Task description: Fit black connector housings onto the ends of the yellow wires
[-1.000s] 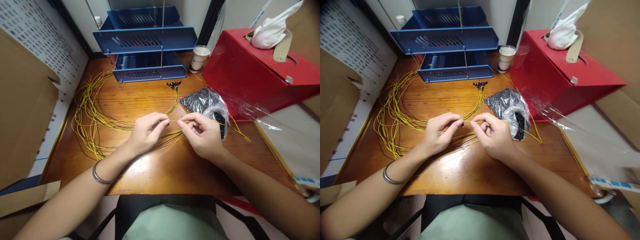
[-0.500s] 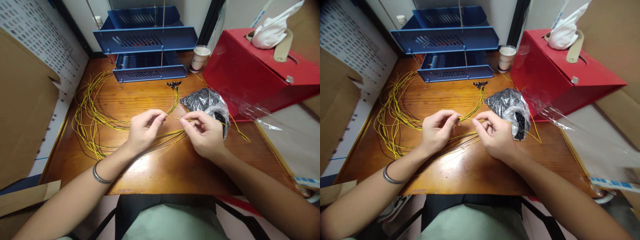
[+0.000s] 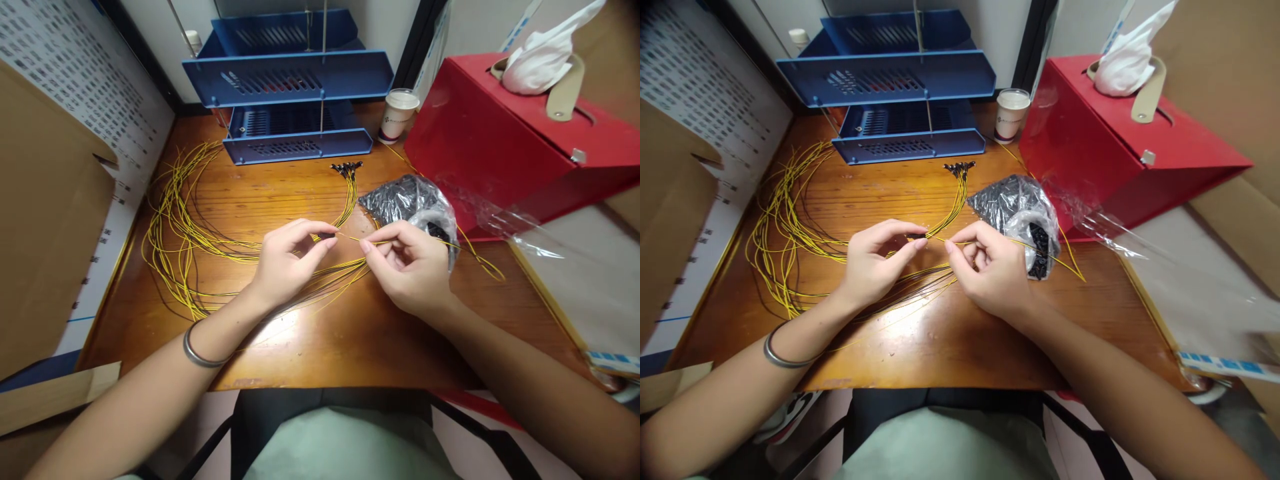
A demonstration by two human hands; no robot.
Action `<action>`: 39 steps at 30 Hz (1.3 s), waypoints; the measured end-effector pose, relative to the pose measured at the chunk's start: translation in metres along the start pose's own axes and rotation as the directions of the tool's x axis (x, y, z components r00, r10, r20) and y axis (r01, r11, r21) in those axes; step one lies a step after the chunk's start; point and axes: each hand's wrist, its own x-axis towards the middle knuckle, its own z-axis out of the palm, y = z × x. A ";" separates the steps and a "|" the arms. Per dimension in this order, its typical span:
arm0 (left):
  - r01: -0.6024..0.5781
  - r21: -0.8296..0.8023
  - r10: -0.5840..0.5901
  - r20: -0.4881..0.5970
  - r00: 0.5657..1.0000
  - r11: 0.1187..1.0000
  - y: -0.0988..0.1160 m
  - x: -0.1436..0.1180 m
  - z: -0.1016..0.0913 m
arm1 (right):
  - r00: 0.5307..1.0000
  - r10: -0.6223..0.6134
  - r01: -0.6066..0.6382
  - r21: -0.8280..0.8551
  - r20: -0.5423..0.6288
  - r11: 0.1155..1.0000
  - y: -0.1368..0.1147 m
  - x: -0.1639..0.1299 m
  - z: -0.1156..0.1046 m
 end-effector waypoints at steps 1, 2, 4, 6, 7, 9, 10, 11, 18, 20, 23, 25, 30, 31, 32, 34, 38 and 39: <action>0.001 -0.004 -0.001 0.004 1.000 1.000 0.000 0.000 0.000 | 1.000 -0.008 0.008 0.000 0.000 1.000 0.000 0.000 0.000; 0.002 -0.010 -0.002 0.006 1.000 1.000 -0.001 0.000 0.000 | 1.000 -0.017 0.017 0.000 0.002 1.000 0.001 -0.001 0.000; 0.008 -0.021 -0.008 0.005 1.000 1.000 -0.001 -0.001 0.001 | 0.999 -0.032 0.033 -0.007 0.012 0.999 0.002 -0.002 0.000; 0.017 -0.024 -0.017 0.000 1.000 1.000 -0.001 -0.001 0.001 | 0.999 -0.043 0.043 -0.019 0.030 0.999 0.003 -0.003 0.000; 0.019 -0.023 -0.019 -0.001 1.000 1.000 -0.001 -0.001 0.001 | 0.998 -0.048 0.049 -0.025 0.039 0.998 0.003 -0.003 0.000; 0.024 -0.023 -0.024 -0.001 1.000 0.999 -0.001 -0.001 0.001 | 0.996 -0.068 0.070 -0.027 0.053 0.997 0.003 -0.003 0.000; 0.028 -0.026 -0.028 0.001 1.000 0.999 -0.001 -0.001 0.001 | 0.995 -0.078 0.080 -0.025 0.058 0.996 0.003 -0.003 0.000; 0.034 -0.029 -0.034 0.006 0.999 0.999 -0.001 -0.001 0.001 | 0.995 -0.085 0.087 -0.024 0.061 0.996 0.003 -0.003 -0.001; 0.095 -0.098 -0.090 0.054 0.994 0.991 0.001 -0.003 0.001 | 0.995 -0.056 0.059 -0.040 0.078 0.997 0.001 -0.002 -0.002; 0.106 -0.115 -0.100 0.055 0.993 0.988 0.001 -0.003 0.001 | 0.995 -0.056 0.058 -0.034 0.077 0.998 0.001 -0.001 -0.003; 0.103 -0.111 -0.098 0.054 0.994 0.988 0.001 -0.003 0.001 | 0.994 -0.074 0.076 -0.020 0.076 0.997 0.000 -0.001 -0.003; 0.086 -0.087 -0.082 0.054 0.995 0.992 0.000 -0.002 0.001 | 0.993 -0.080 0.082 -0.020 0.083 0.996 0.000 -0.002 -0.003; 0.036 -0.017 -0.035 0.051 0.998 0.999 0.000 -0.001 0.001 | 0.991 -0.071 0.078 -0.059 0.117 0.995 0.002 -0.002 -0.003; 0.033 -0.012 -0.032 0.052 0.998 0.999 0.000 -0.001 0.001 | 0.990 -0.074 0.082 -0.062 0.122 0.995 0.003 -0.002 -0.003; 0.031 -0.010 -0.030 0.053 0.998 0.999 0.000 -0.001 0.001 | 0.989 -0.077 0.086 -0.064 0.125 0.994 0.003 -0.002 -0.003; 0.027 -0.014 -0.026 0.053 0.998 1.000 0.000 0.000 0.001 | 0.988 -0.084 0.094 -0.065 0.130 0.993 0.003 -0.002 -0.003; 0.014 -0.019 -0.013 0.055 0.998 1.000 0.001 0.000 0.001 | 0.987 -0.092 0.101 -0.069 0.129 0.992 0.002 -0.001 -0.003; 0.014 -0.018 -0.013 0.057 0.998 1.000 0.002 0.000 0.000 | 0.987 -0.095 0.105 -0.069 0.127 0.992 0.002 -0.001 -0.003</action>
